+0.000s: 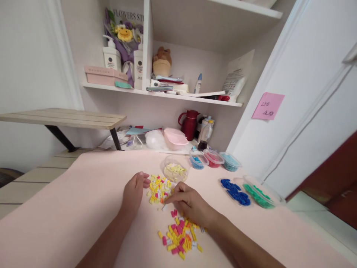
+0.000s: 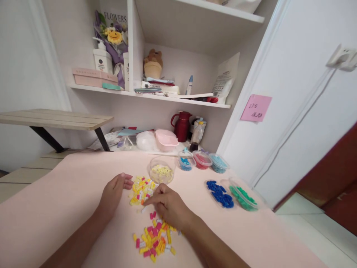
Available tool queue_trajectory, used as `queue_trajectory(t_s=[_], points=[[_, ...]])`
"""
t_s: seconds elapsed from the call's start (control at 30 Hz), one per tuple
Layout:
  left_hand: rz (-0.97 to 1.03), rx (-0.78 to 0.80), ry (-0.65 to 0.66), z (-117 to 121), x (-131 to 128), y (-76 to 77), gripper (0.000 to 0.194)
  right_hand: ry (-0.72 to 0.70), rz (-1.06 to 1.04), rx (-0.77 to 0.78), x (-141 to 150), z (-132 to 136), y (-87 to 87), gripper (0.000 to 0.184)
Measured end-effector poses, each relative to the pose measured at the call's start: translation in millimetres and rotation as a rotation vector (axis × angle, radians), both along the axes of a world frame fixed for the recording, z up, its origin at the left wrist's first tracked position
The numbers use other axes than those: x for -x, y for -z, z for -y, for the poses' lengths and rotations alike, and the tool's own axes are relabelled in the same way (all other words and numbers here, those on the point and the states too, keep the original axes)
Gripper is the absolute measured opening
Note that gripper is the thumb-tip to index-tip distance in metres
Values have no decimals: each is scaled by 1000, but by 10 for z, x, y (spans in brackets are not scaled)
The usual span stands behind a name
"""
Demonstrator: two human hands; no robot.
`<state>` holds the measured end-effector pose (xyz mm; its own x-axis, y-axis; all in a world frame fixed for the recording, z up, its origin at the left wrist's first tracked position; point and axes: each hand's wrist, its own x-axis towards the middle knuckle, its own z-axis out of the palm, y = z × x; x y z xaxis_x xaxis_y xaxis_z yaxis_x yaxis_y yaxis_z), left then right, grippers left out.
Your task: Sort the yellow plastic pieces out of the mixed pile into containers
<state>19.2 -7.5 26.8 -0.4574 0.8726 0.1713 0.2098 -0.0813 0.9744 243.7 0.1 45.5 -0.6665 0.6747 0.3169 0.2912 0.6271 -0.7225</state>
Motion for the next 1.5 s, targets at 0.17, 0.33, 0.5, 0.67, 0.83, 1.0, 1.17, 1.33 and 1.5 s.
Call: queue_trajectory(t_s=[0.17,0.33,0.5,0.67,0.83,1.0,1.17,1.33,1.5], points=[[0,-1,15,-8,-5,2,46,-46,25,88,-13,3,-23,38],[7,7,15,-1,-6,-8,44,62,-15,17,-14,-18,17,33],[-7,16,20,2,0,-1,43,27,56,-43,-1,-13,82,44],[-7,2,12,12,-14,3,43,-47,22,51,-12,7,50,37],[-15,0,11,2,-13,10,45,36,9,-27,22,26,31,27],[-25,17,21,1,-8,21,45,45,74,-130,42,34,70,25],[-36,23,28,5,-15,16,45,10,38,-101,36,27,81,24],[-30,20,28,3,-25,11,44,65,91,-220,117,75,90,25],[-25,9,28,12,-40,2,43,22,150,-231,202,164,73,27]])
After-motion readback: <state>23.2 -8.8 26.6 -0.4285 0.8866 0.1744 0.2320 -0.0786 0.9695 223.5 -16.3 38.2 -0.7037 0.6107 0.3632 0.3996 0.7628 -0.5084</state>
